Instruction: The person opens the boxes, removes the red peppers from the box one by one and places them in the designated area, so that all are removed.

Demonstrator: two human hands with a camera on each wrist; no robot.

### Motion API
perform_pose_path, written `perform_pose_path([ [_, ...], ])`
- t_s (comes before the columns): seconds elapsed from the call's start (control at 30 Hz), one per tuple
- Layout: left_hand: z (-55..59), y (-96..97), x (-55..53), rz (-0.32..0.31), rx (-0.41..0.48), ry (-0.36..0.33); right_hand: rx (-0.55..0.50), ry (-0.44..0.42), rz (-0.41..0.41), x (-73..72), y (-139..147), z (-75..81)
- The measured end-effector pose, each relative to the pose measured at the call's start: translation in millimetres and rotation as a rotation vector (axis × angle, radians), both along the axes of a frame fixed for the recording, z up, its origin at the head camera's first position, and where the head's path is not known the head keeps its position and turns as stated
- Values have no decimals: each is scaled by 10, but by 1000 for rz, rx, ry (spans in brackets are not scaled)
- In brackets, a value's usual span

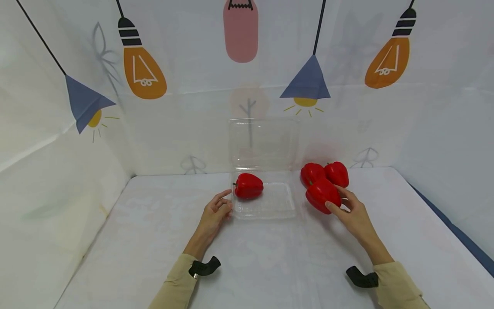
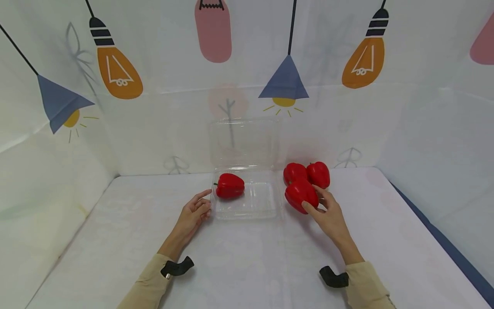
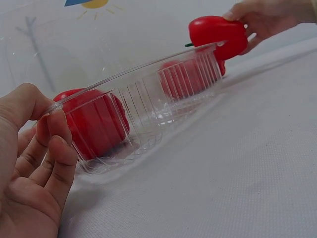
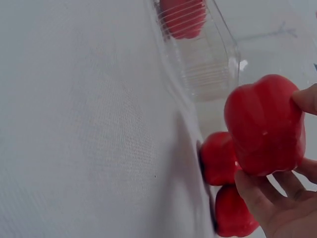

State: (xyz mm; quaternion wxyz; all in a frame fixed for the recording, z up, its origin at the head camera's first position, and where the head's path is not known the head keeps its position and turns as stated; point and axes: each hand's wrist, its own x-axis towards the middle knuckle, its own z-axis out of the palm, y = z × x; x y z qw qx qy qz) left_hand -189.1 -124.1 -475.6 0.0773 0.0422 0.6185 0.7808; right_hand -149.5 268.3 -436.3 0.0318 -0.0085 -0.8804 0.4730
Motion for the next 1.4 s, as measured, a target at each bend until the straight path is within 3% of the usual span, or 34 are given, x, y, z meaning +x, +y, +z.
perform_pose_path([
  [0.9,-30,-14,-12,5,-4,-9,10,-160,-137,-4,5,-35],
  [1.4,9,0,-8,-9,3,-1,-1,-150,-156,-77,-8,-104],
])
